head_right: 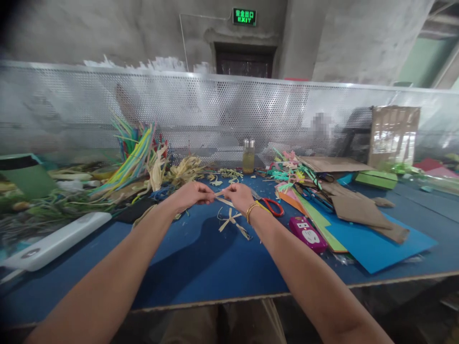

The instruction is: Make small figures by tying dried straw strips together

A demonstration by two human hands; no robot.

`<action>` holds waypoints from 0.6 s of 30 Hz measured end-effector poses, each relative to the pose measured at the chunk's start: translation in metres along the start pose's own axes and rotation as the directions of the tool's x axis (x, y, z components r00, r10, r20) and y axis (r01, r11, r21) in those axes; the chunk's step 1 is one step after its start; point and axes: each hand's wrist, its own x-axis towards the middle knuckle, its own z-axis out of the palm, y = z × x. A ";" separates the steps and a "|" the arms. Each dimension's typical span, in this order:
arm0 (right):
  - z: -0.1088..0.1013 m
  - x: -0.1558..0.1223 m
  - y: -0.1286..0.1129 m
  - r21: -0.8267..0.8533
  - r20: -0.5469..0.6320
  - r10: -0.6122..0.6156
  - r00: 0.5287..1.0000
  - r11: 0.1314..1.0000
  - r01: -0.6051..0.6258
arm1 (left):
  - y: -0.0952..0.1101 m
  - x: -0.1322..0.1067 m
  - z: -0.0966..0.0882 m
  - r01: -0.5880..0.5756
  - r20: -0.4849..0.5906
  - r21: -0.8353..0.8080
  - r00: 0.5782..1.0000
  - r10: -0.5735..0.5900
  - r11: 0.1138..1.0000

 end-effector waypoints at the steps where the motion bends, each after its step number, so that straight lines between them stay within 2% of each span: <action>1: 0.001 0.000 0.003 -0.007 -0.019 0.006 1.000 1.000 -0.006 | -0.001 0.000 0.001 0.007 -0.001 0.001 1.000 -0.007 1.000; 5: 0.001 0.000 0.013 -0.001 -0.079 0.009 0.997 1.000 -0.009 | 0.001 0.000 0.007 0.076 -0.019 -0.105 0.997 -0.078 0.992; 8: 0.000 -0.002 0.013 0.023 -0.113 0.018 0.993 1.000 -0.016 | 0.002 0.000 0.012 0.030 -0.056 -0.125 0.998 -0.038 0.992; 10: 0.001 -0.004 0.011 0.074 -0.120 0.037 0.992 0.997 -0.028 | 0.001 0.002 0.014 -0.069 -0.091 -0.031 0.994 0.066 0.997; 13: 0.001 -0.005 0.008 0.175 -0.099 0.077 0.992 0.983 -0.059 | -0.003 0.005 0.019 -0.211 -0.120 0.162 0.966 0.231 0.964; 15: 0.000 -0.005 0.007 0.237 -0.083 0.105 0.991 0.968 -0.083 | -0.005 0.006 0.021 -0.256 -0.121 0.260 0.948 0.294 0.931; 18: -0.002 -0.005 0.006 0.305 -0.056 0.142 0.988 0.945 -0.119 | -0.007 0.006 0.022 -0.267 -0.112 0.335 0.941 0.320 0.904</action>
